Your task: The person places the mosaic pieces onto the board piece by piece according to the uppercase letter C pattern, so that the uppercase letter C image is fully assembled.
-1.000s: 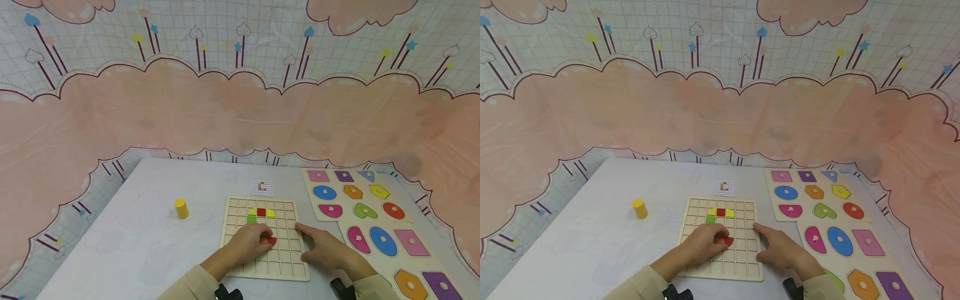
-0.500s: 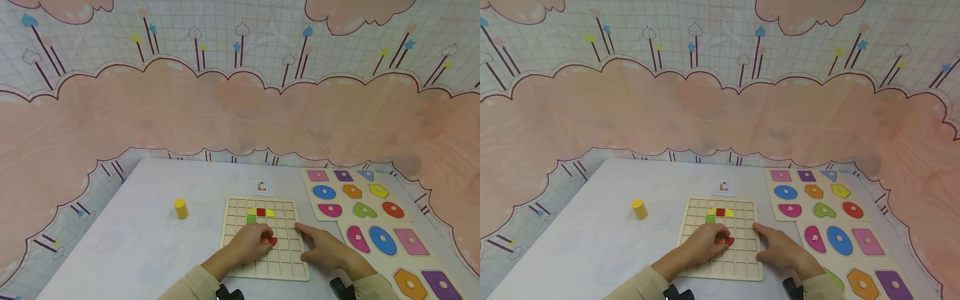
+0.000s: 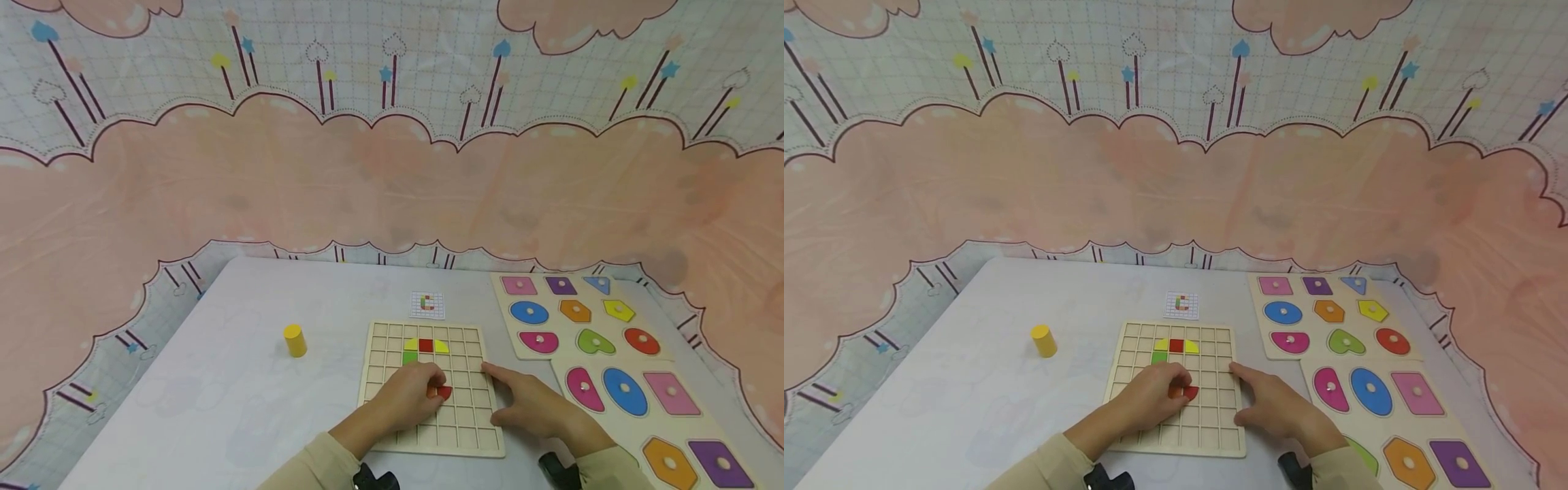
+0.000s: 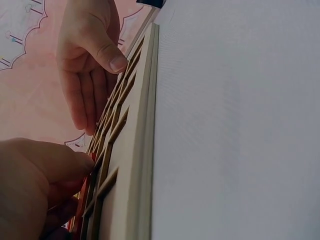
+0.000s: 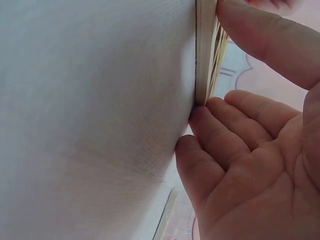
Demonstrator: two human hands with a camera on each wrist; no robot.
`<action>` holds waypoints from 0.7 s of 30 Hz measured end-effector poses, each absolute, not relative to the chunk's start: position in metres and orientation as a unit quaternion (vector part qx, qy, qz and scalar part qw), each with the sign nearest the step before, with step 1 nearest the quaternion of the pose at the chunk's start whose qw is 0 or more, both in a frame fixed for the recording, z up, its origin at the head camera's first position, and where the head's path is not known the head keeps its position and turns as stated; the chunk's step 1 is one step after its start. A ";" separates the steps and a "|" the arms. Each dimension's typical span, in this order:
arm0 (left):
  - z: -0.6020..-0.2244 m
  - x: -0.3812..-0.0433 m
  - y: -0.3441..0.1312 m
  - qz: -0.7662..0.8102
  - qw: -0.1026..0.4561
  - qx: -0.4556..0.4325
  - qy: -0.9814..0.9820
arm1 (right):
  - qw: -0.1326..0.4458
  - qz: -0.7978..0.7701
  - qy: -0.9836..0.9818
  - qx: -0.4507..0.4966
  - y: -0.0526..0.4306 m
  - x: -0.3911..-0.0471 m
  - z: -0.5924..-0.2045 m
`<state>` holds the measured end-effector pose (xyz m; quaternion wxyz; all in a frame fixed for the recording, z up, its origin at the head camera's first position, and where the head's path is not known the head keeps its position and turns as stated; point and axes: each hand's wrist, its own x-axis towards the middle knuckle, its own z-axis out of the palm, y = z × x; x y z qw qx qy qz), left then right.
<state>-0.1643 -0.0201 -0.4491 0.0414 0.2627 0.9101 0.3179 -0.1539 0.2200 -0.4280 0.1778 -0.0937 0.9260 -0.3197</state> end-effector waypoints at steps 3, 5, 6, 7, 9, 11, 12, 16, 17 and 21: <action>-0.450 -0.164 -0.022 0.329 0.047 0.252 0.909 | 0.178 -0.318 0.927 -0.091 0.220 -0.154 -0.427; -0.450 -0.164 -0.025 0.334 0.047 0.245 0.909 | 0.180 -0.318 0.927 -0.090 0.221 -0.153 -0.427; -0.450 -0.163 -0.028 0.336 0.045 0.242 0.909 | 0.180 -0.317 0.927 -0.090 0.222 -0.152 -0.426; -0.450 -0.163 -0.031 0.334 0.043 0.238 0.911 | 0.179 -0.318 0.927 -0.089 0.222 -0.151 -0.425; -0.449 -0.162 -0.038 0.323 0.032 0.232 0.917 | 0.175 -0.320 0.927 -0.092 0.224 -0.149 -0.422; -0.445 -0.162 -0.046 0.315 0.022 0.218 0.923 | 0.163 -0.321 0.928 -0.096 0.225 -0.147 -0.417; -0.442 -0.161 -0.050 0.314 0.018 0.209 0.926 | 0.154 -0.321 0.929 -0.097 0.226 -0.146 -0.414; -0.427 -0.159 -0.068 0.318 0.002 0.165 0.933 | 0.101 -0.320 0.936 -0.108 0.225 -0.143 -0.399; -0.424 -0.158 -0.072 0.319 -0.004 0.157 0.935 | 0.085 -0.319 0.937 -0.112 0.224 -0.142 -0.395; -0.410 -0.153 -0.086 0.293 -0.037 0.138 0.945 | 0.018 -0.295 0.948 -0.120 0.221 -0.139 -0.383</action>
